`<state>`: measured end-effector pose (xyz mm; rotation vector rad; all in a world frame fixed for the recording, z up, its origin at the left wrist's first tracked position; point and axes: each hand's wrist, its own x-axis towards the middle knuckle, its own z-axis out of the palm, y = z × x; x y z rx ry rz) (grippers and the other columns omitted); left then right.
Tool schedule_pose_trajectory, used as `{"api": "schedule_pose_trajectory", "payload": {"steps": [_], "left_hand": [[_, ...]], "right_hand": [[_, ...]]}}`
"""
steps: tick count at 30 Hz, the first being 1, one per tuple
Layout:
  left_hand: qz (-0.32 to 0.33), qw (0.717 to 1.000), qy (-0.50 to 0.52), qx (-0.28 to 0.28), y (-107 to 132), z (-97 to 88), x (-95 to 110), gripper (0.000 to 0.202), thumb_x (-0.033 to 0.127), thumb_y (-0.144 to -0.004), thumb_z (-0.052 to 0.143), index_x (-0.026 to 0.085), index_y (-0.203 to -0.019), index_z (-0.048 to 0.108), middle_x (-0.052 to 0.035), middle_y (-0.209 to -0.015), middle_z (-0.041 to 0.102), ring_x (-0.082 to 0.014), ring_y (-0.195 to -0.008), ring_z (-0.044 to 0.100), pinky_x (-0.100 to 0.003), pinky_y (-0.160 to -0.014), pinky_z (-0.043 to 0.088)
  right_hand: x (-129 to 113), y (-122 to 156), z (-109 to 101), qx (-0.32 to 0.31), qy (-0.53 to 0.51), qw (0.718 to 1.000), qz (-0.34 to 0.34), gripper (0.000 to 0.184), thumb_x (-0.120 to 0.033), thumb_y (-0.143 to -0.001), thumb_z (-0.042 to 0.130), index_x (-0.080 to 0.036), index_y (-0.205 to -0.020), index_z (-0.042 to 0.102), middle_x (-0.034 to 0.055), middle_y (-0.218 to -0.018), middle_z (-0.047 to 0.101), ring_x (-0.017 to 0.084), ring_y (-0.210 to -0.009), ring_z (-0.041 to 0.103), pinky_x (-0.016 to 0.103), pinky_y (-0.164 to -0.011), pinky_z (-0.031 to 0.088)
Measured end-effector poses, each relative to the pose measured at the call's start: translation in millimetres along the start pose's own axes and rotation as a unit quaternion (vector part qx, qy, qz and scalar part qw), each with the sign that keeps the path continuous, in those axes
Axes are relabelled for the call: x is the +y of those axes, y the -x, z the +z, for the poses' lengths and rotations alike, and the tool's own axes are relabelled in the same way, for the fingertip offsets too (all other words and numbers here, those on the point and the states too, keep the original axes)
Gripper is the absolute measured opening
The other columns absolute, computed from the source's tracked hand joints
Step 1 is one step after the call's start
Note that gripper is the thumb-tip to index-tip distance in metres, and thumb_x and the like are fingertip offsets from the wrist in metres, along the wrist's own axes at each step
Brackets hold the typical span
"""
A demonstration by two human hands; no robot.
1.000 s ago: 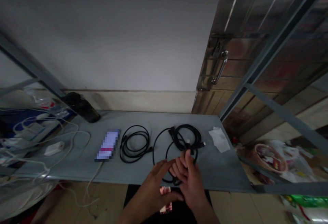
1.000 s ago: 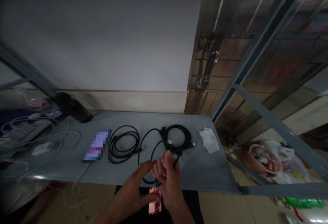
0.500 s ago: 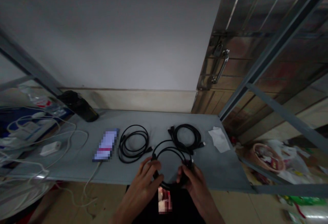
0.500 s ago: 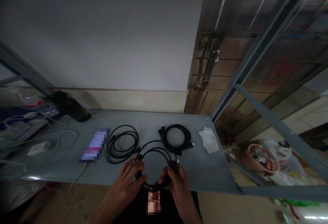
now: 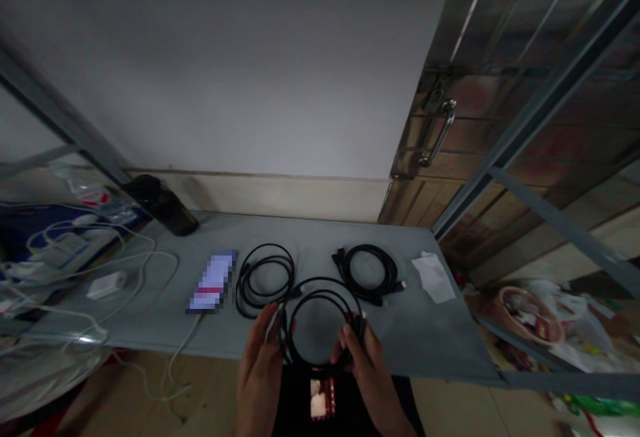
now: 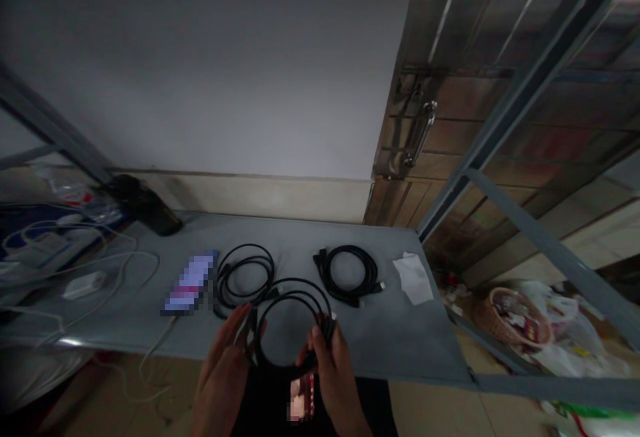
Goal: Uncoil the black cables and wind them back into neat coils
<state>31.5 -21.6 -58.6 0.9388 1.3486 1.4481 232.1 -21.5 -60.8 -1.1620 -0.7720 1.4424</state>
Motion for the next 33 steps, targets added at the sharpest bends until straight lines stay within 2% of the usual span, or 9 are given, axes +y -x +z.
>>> {"api": "schedule_pose_trajectory", "payload": {"steps": [4, 8, 14, 17, 19, 22, 24, 28, 33], "left_hand": [[0.025, 0.998, -0.024, 0.058, -13, -7.7, 28, 0.055, 0.059, -0.108, 0.064, 0.031, -0.156, 0.067, -0.0088, -0.17, 0.063, -0.0336, -0.161, 0.054, -0.047, -0.128, 0.052], [0.094, 0.984, -0.132, 0.078, -63, -30.0, 40, 0.066, 0.053, -0.1, 0.079, 0.028, -0.158, 0.061, -0.0117, -0.164, 0.067, -0.0343, -0.155, 0.06, -0.053, -0.131, 0.048], [0.229, 0.884, -0.405, 0.048, -169, -65.9, 11, 0.053, 0.042, -0.102, 0.059, 0.015, -0.147, 0.062, -0.0222, -0.145, 0.073, -0.0394, -0.139, 0.069, -0.063, -0.123, 0.052], [0.235, 0.875, -0.421, 0.034, -189, -69.0, -9, 0.05, 0.036, -0.1, 0.056, 0.017, -0.146, 0.062, -0.0208, -0.141, 0.074, -0.0399, -0.139, 0.068, -0.065, -0.123, 0.051], [0.235, 0.869, -0.433, 0.038, -191, -68.6, -20, 0.052, 0.035, -0.1, 0.058, 0.018, -0.148, 0.062, -0.0203, -0.143, 0.074, -0.0418, -0.143, 0.064, -0.069, -0.126, 0.046], [0.221, 0.873, -0.432, 0.045, -189, -67.5, -30, 0.059, 0.037, -0.096, 0.067, 0.02, -0.152, 0.061, -0.0191, -0.147, 0.072, -0.0436, -0.147, 0.061, -0.07, -0.128, 0.043], [0.206, 0.889, -0.407, 0.044, -190, -66.2, -34, 0.063, 0.035, -0.094, 0.069, 0.021, -0.154, 0.06, -0.0182, -0.151, 0.071, -0.0417, -0.147, 0.063, -0.067, -0.128, 0.046], [0.192, 0.909, -0.367, 0.045, -192, -62.8, -35, 0.064, 0.02, -0.091, 0.062, 0.02, -0.155, 0.062, -0.015, -0.157, 0.07, -0.0351, -0.15, 0.063, -0.06, -0.132, 0.045], [0.169, 0.925, -0.336, 0.048, -196, -62.6, -31, 0.066, 0.014, -0.083, 0.06, 0.017, -0.149, 0.068, -0.015, -0.149, 0.076, -0.0351, -0.141, 0.07, -0.058, -0.126, 0.054]], "right_hand": [[-10, -13, 28, -0.041, 0.001, 0.998, -0.041, 0.052, -0.077, -0.105, 0.067, -0.025, -0.106, 0.059, -0.0042, -0.088, 0.059, 0.016, -0.072, 0.069, 0.031, -0.074, 0.057], [-8, -51, 71, -0.08, 0.078, 0.989, -0.098, 0.049, -0.074, -0.113, 0.048, -0.026, -0.115, 0.053, -0.0027, -0.09, 0.062, 0.019, -0.076, 0.073, 0.032, -0.074, 0.06], [27, -122, 113, -0.064, 0.231, 0.961, -0.14, 0.049, -0.066, -0.102, 0.062, -0.021, -0.12, 0.055, 0.0109, -0.098, 0.074, 0.032, -0.093, 0.077, 0.05, -0.093, 0.064], [46, -135, 116, -0.028, 0.281, 0.945, -0.166, 0.061, -0.063, -0.095, 0.068, -0.015, -0.132, 0.056, 0.0253, -0.125, 0.071, 0.045, -0.126, 0.069, 0.067, -0.113, 0.055], [54, -134, 112, 0.0, 0.314, 0.928, -0.199, 0.073, -0.06, -0.096, 0.07, -0.011, -0.147, 0.052, 0.0318, -0.151, 0.058, 0.048, -0.151, 0.05, 0.073, -0.126, 0.041], [54, -130, 102, 0.032, 0.414, 0.869, -0.27, 0.086, -0.057, -0.107, 0.066, -0.008, -0.168, 0.033, 0.0321, -0.17, 0.04, 0.046, -0.164, 0.033, 0.072, -0.131, 0.036], [48, -129, 94, -0.006, 0.486, 0.814, -0.319, 0.09, -0.06, -0.11, 0.066, -0.01, -0.174, 0.027, 0.029, -0.173, 0.039, 0.043, -0.166, 0.032, 0.068, -0.132, 0.037], [35, -130, 85, -0.189, 0.543, 0.727, -0.376, 0.084, -0.069, -0.103, 0.077, -0.019, -0.164, 0.047, 0.0167, -0.159, 0.061, 0.035, -0.159, 0.045, 0.061, -0.136, 0.032], [29, -140, 89, -0.238, 0.599, 0.643, -0.414, 0.049, -0.057, -0.101, 0.084, -0.02, -0.13, 0.071, 0.0092, -0.127, 0.074, 0.029, -0.126, 0.064, 0.053, -0.125, 0.045]]}}
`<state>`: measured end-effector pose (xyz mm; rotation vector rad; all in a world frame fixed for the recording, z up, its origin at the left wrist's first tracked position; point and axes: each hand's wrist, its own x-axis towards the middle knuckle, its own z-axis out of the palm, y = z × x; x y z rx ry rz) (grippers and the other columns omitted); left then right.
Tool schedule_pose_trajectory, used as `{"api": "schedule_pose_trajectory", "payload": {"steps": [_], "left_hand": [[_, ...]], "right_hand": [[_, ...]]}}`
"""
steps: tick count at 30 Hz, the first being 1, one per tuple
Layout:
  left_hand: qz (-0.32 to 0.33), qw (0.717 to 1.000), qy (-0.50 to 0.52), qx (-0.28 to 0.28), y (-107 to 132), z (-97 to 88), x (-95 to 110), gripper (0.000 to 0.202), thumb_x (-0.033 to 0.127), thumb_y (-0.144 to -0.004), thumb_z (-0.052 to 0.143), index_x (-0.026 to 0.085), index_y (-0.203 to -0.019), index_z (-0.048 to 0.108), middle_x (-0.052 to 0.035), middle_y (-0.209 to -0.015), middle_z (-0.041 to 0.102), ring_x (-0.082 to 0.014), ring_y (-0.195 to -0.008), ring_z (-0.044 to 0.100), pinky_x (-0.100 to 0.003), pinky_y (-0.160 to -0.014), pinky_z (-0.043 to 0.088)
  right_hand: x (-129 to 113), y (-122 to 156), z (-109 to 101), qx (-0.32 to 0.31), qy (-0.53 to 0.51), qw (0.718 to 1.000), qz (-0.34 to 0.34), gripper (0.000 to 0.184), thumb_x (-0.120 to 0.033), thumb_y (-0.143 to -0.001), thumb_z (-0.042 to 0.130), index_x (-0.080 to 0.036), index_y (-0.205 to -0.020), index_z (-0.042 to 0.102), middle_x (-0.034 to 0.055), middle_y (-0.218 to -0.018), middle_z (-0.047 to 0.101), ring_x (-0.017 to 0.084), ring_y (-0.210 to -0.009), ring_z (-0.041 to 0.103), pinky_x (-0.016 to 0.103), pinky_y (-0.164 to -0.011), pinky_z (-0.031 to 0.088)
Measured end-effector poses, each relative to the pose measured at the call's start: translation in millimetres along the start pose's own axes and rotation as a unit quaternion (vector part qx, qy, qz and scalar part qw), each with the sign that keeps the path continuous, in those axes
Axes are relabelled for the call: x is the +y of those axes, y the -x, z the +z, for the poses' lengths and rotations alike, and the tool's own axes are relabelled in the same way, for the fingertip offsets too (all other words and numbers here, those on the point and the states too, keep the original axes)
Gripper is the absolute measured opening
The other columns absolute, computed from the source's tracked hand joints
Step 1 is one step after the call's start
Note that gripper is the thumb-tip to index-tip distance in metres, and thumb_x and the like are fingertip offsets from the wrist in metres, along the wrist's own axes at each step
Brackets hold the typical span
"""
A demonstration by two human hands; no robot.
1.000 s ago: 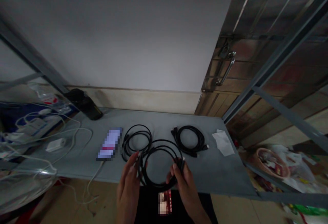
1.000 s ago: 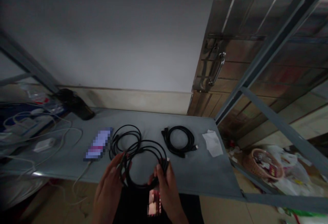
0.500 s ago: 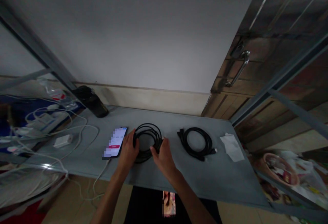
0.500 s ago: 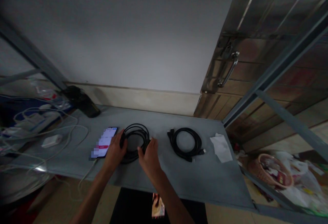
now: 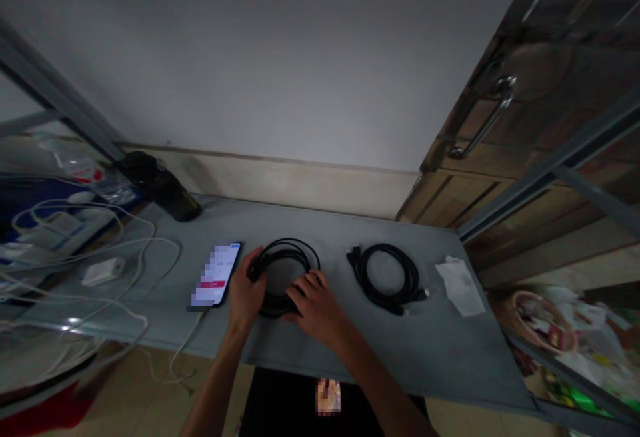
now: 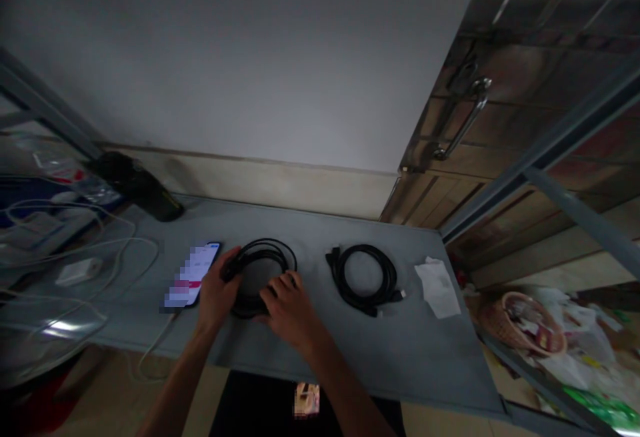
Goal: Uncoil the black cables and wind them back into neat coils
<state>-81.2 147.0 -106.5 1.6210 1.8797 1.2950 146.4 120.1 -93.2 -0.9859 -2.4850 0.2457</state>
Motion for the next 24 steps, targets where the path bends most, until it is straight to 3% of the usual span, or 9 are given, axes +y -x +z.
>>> {"api": "schedule_pose_trajectory", "payload": {"steps": [4, 9, 14, 16, 19, 24], "left_hand": [[-0.006, 1.0, 0.012, -0.003, -6, -1.8, -2, 0.067, 0.015, -0.081, 0.06, 0.018, -0.148, 0.069, -0.0124, -0.143, 0.079, -0.0346, -0.135, 0.074, -0.057, -0.122, 0.057], [0.014, 1.0, -0.01, 0.008, -7, -1.0, -4, 0.065, 0.016, -0.082, 0.063, 0.019, -0.147, 0.068, -0.015, -0.148, 0.074, -0.0376, -0.146, 0.065, -0.063, -0.13, 0.047], [0.08, 0.993, -0.067, 0.052, 14, -10.3, 18, 0.07, 0.031, -0.098, 0.072, 0.02, -0.164, 0.052, -0.022, -0.174, 0.048, -0.0425, -0.168, 0.037, -0.07, -0.137, 0.032], [0.136, 0.982, -0.107, 0.074, 30, -15.7, 35, 0.07, 0.033, -0.103, 0.072, 0.023, -0.168, 0.048, -0.0222, -0.177, 0.043, -0.0428, -0.168, 0.036, -0.071, -0.136, 0.033], [0.198, 0.97, -0.118, 0.076, 59, -16.1, 60, 0.065, 0.027, -0.107, 0.07, 0.03, -0.168, 0.048, -0.0182, -0.17, 0.053, -0.0392, -0.162, 0.047, -0.069, -0.132, 0.04], [0.267, 0.96, -0.086, -0.009, 98, 9.5, 75, 0.057, 0.017, -0.109, 0.063, 0.033, -0.163, 0.054, -0.0118, -0.155, 0.068, -0.033, -0.152, 0.058, -0.06, -0.124, 0.053]], "right_hand": [[4, -7, -2, -0.003, 0.016, 0.999, -0.036, 0.008, -0.029, -0.11, 0.074, -0.024, -0.117, 0.075, 0.004, -0.114, 0.074, 0.025, -0.119, 0.065, 0.046, -0.122, 0.048], [6, 4, -14, 0.035, 0.011, 0.999, 0.0, 0.028, -0.013, -0.108, 0.071, -0.022, -0.135, 0.074, 0.0082, -0.136, 0.071, 0.025, -0.13, 0.062, 0.042, -0.121, 0.051], [32, 56, -46, 0.13, 0.033, 0.985, 0.106, 0.043, -0.028, -0.115, 0.063, -0.02, -0.157, 0.061, 0.0166, -0.161, 0.059, 0.033, -0.152, 0.051, 0.055, -0.127, 0.048], [50, 85, -57, 0.145, 0.067, 0.977, 0.141, 0.054, -0.039, -0.115, 0.064, -0.022, -0.165, 0.054, 0.0173, -0.166, 0.055, 0.036, -0.154, 0.049, 0.059, -0.127, 0.047], [73, 126, -64, 0.141, 0.099, 0.97, 0.169, 0.064, -0.05, -0.115, 0.063, -0.02, -0.169, 0.048, 0.0184, -0.16, 0.06, 0.037, -0.149, 0.055, 0.061, -0.123, 0.05], [82, 159, -54, 0.133, 0.122, 0.963, 0.201, 0.039, -0.043, -0.118, 0.057, -0.019, -0.147, 0.067, 0.0147, -0.134, 0.072, 0.033, -0.125, 0.067, 0.051, -0.11, 0.056]]}}
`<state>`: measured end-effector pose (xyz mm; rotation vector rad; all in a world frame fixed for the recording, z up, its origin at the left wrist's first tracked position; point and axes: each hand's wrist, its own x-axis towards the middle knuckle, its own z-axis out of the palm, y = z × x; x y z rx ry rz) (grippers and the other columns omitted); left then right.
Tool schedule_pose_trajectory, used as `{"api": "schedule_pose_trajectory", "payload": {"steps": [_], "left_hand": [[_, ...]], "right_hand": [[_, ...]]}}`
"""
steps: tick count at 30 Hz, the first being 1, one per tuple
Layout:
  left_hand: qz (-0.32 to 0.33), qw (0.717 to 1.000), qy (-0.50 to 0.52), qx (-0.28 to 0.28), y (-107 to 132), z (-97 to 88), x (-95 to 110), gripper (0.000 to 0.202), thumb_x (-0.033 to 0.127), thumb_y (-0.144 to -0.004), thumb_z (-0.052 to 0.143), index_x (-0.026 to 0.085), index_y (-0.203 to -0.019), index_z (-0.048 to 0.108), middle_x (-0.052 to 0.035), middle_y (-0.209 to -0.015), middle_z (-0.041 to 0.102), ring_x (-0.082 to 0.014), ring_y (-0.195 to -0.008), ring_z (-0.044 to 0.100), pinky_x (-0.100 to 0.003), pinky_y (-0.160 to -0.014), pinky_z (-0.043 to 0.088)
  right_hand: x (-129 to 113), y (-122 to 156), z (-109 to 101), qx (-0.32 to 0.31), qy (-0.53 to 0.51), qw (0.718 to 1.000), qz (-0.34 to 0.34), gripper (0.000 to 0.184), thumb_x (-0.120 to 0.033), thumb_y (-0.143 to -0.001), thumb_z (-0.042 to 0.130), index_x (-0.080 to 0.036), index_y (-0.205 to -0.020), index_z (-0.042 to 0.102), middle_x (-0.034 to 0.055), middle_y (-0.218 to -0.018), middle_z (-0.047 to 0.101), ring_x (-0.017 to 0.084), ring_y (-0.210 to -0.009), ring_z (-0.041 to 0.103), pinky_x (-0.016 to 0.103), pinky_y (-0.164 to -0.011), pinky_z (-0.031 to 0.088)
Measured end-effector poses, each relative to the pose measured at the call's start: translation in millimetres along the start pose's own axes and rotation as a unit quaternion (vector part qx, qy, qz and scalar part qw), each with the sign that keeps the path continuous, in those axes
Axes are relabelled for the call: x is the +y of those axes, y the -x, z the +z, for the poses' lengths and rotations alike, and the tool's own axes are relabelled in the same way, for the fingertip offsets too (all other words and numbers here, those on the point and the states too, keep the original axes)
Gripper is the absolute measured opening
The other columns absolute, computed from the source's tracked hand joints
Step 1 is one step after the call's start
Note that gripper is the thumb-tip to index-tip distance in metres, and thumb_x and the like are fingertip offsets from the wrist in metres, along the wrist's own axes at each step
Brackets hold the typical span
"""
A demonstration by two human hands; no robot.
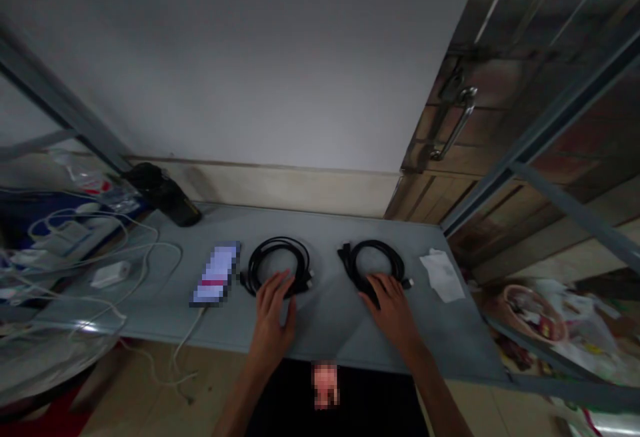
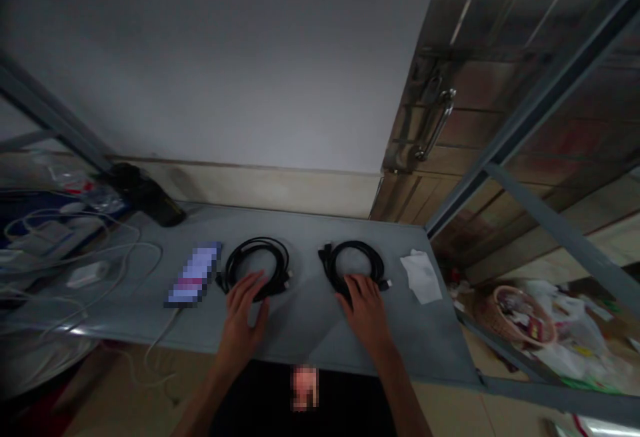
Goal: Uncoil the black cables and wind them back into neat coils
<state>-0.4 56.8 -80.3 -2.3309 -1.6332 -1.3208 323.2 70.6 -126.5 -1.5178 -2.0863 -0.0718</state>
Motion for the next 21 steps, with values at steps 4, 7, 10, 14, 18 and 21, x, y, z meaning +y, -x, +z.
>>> {"api": "schedule_pose_trajectory", "payload": {"steps": [4, 7, 10, 14, 18, 21], "left_hand": [[0.029, 0.997, 0.009, -0.066, 9, 20.4, 1, 0.058, 0.014, -0.11, 0.058, 0.032, -0.164, 0.052, -0.011, -0.159, 0.067, -0.0305, -0.153, 0.057, -0.057, -0.126, 0.053], [0.027, 0.996, -0.003, -0.085, 11, 27.4, -4, 0.064, 0.015, -0.109, 0.059, 0.03, -0.17, 0.046, -0.0127, -0.163, 0.064, -0.0321, -0.154, 0.056, -0.06, -0.127, 0.051], [0.017, 0.996, -0.003, -0.09, 12, 29.8, -7, 0.067, 0.016, -0.109, 0.057, 0.031, -0.173, 0.043, -0.0134, -0.163, 0.064, -0.0339, -0.154, 0.057, -0.063, -0.127, 0.051], [0.005, 0.996, 0.009, -0.093, 13, 30.1, -7, 0.067, 0.014, -0.109, 0.053, 0.034, -0.172, 0.044, -0.013, -0.162, 0.064, -0.0347, -0.153, 0.058, -0.066, -0.127, 0.05], [0.01, 0.996, 0.011, -0.087, 14, 29.5, -5, 0.063, 0.012, -0.108, 0.055, 0.033, -0.168, 0.051, -0.0122, -0.162, 0.064, -0.0341, -0.152, 0.058, -0.065, -0.127, 0.05], [0.01, 0.996, 0.01, -0.083, 13, 29.1, -5, 0.063, 0.01, -0.106, 0.055, 0.033, -0.165, 0.055, -0.0111, -0.162, 0.065, -0.0334, -0.151, 0.059, -0.063, -0.127, 0.051]], "right_hand": [[-6, 7, 2, 0.009, 0.015, 1.0, 0.005, 0.032, -0.039, -0.12, 0.051, -0.019, -0.134, 0.072, 0.0136, -0.125, 0.073, 0.033, -0.116, 0.067, 0.051, -0.103, 0.055], [-9, 7, 0, 0.013, 0.024, 1.0, 0.012, 0.03, -0.038, -0.12, 0.05, -0.02, -0.13, 0.072, 0.0132, -0.123, 0.072, 0.032, -0.114, 0.066, 0.049, -0.102, 0.054], [-10, 6, -2, 0.015, 0.031, 0.999, 0.018, 0.027, -0.037, -0.119, 0.051, -0.02, -0.127, 0.071, 0.0128, -0.122, 0.072, 0.031, -0.114, 0.066, 0.049, -0.103, 0.053], [-12, 6, -4, 0.021, 0.039, 0.999, 0.022, 0.026, -0.036, -0.119, 0.05, -0.019, -0.123, 0.069, 0.0135, -0.12, 0.071, 0.032, -0.112, 0.066, 0.048, -0.101, 0.052], [-12, 6, -4, 0.029, 0.047, 0.998, 0.026, 0.027, -0.029, -0.12, 0.043, -0.019, -0.12, 0.068, 0.0131, -0.115, 0.072, 0.031, -0.107, 0.066, 0.047, -0.099, 0.051], [-11, 7, -3, 0.037, 0.051, 0.998, 0.03, 0.03, -0.023, -0.121, 0.037, -0.019, -0.12, 0.067, 0.0123, -0.11, 0.073, 0.03, -0.104, 0.066, 0.046, -0.097, 0.05]]}}
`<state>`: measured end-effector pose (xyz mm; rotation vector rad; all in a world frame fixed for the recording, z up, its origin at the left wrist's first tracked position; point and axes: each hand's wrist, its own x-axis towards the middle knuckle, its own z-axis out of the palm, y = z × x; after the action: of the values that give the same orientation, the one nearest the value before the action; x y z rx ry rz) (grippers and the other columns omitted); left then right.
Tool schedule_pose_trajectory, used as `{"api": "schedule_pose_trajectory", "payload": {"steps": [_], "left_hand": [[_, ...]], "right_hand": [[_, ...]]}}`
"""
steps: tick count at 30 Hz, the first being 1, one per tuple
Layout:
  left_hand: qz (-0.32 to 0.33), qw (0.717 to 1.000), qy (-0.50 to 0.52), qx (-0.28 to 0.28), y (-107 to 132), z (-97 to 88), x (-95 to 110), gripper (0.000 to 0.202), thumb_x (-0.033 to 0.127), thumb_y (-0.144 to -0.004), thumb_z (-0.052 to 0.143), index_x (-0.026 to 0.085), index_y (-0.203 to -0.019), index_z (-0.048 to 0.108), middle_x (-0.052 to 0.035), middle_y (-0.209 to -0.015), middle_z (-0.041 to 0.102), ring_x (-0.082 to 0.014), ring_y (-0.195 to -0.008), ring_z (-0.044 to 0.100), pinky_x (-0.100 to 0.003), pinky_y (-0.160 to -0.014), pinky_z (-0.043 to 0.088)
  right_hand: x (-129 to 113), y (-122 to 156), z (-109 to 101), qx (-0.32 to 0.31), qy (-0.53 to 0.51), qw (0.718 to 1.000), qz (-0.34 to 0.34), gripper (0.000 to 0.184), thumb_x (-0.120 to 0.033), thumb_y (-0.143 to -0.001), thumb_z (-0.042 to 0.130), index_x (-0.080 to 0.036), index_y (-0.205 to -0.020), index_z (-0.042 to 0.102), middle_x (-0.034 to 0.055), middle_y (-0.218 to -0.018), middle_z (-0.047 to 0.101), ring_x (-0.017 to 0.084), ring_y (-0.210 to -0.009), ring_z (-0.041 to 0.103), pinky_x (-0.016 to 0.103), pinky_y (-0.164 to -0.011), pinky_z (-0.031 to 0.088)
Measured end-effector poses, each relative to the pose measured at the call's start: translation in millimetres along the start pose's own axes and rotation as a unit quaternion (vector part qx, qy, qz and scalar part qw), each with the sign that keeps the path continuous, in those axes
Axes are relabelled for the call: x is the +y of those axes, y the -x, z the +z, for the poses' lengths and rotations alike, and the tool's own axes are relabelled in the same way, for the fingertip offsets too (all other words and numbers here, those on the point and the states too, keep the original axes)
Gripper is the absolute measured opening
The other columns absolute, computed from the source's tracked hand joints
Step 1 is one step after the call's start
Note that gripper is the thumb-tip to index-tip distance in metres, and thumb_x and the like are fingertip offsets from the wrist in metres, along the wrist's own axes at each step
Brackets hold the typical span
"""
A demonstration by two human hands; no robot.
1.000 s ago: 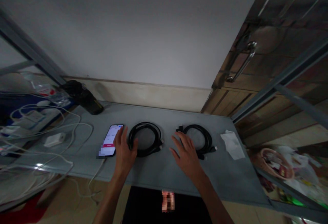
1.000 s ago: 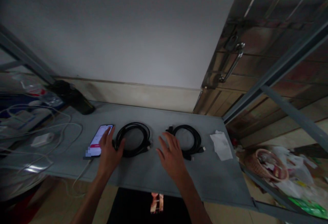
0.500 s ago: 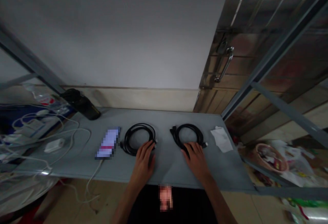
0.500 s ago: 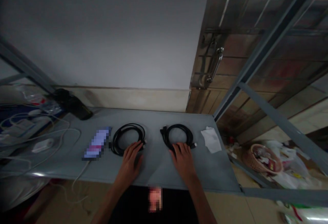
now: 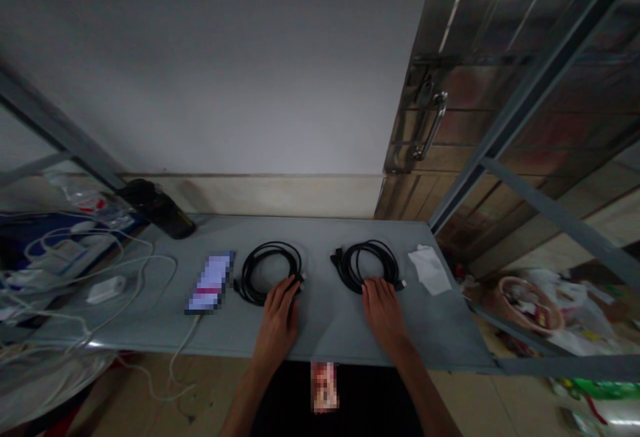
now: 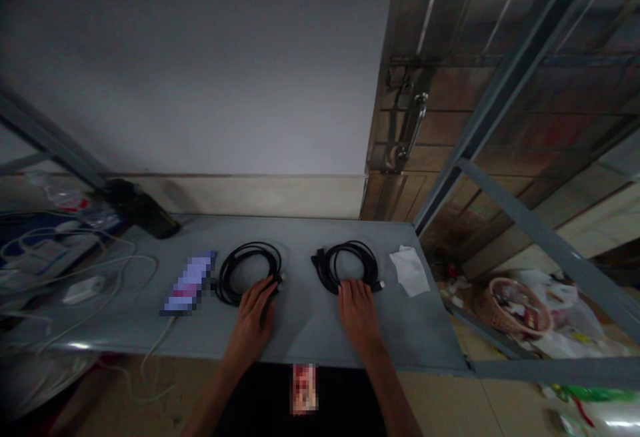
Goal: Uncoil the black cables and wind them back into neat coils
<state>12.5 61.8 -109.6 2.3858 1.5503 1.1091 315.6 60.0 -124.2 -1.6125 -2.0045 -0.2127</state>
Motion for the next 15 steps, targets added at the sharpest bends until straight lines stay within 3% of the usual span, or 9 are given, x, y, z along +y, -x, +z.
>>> {"api": "schedule_pose_trajectory", "payload": {"steps": [6, 15], "left_hand": [[0.003, 1.0, 0.0, -0.005, 0.0, -0.3, -0.1, 0.06, 0.009, -0.107, 0.055, 0.031, -0.163, 0.057, -0.0123, -0.162, 0.065, -0.034, -0.152, 0.058, -0.064, -0.127, 0.051], [0.002, 1.0, -0.001, -0.008, 0.0, -0.4, -0.2, 0.055, 0.01, -0.108, 0.054, 0.03, -0.159, 0.058, -0.0121, -0.163, 0.064, -0.0332, -0.153, 0.057, -0.063, -0.127, 0.051]], "right_hand": [[2.4, 0.8, 3.6, 0.006, -0.004, 1.0, 0.006, 0.033, -0.029, -0.123, 0.035, -0.02, -0.111, 0.064, 0.0114, -0.104, 0.072, 0.029, -0.098, 0.067, 0.043, -0.092, 0.051], [2.6, -0.8, 1.2, -0.023, -0.004, 1.0, -0.012, 0.027, -0.035, -0.121, 0.05, -0.02, -0.117, 0.072, 0.0123, -0.115, 0.073, 0.031, -0.106, 0.067, 0.047, -0.096, 0.052]]}}
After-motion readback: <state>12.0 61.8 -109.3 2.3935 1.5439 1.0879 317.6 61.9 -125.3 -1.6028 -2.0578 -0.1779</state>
